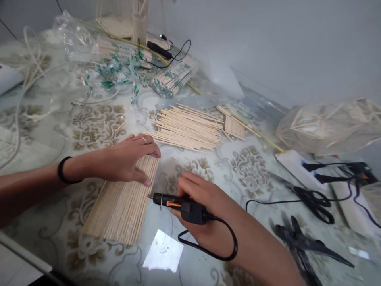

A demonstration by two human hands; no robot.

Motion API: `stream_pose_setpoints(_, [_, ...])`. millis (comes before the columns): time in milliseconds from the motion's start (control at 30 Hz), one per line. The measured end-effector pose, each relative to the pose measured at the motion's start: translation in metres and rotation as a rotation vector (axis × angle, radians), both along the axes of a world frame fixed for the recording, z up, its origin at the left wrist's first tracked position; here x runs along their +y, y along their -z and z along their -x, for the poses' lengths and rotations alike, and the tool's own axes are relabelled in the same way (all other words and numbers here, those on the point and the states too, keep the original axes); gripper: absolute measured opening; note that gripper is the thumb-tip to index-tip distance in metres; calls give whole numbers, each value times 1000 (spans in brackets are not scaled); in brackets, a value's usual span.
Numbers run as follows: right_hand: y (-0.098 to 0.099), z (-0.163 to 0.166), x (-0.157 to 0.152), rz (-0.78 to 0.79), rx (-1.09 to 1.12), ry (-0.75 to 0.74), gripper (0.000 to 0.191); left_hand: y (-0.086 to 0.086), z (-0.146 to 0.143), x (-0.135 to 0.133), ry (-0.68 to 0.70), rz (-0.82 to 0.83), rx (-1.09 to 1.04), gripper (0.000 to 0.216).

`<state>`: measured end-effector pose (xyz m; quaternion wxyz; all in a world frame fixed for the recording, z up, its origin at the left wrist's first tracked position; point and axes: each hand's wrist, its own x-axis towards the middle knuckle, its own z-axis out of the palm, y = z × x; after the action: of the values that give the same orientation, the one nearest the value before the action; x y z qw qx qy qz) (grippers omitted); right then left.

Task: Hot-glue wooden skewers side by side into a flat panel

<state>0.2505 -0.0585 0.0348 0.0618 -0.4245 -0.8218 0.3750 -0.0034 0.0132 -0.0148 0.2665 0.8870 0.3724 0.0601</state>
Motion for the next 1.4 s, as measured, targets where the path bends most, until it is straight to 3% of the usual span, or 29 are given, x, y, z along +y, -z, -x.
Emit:
stream_pose_setpoints(233, [4, -1, 1, -2, 81, 28, 20, -2, 0, 1, 2, 12, -22, 54])
stream_pose_setpoints(400, [2, 1, 3, -3, 76, 55, 22, -5, 3, 2, 27, 47, -62, 35])
stream_pose_setpoints(1400, [6, 2, 2, -140, 30, 130, 19, -5, 3, 1, -2, 37, -101, 36])
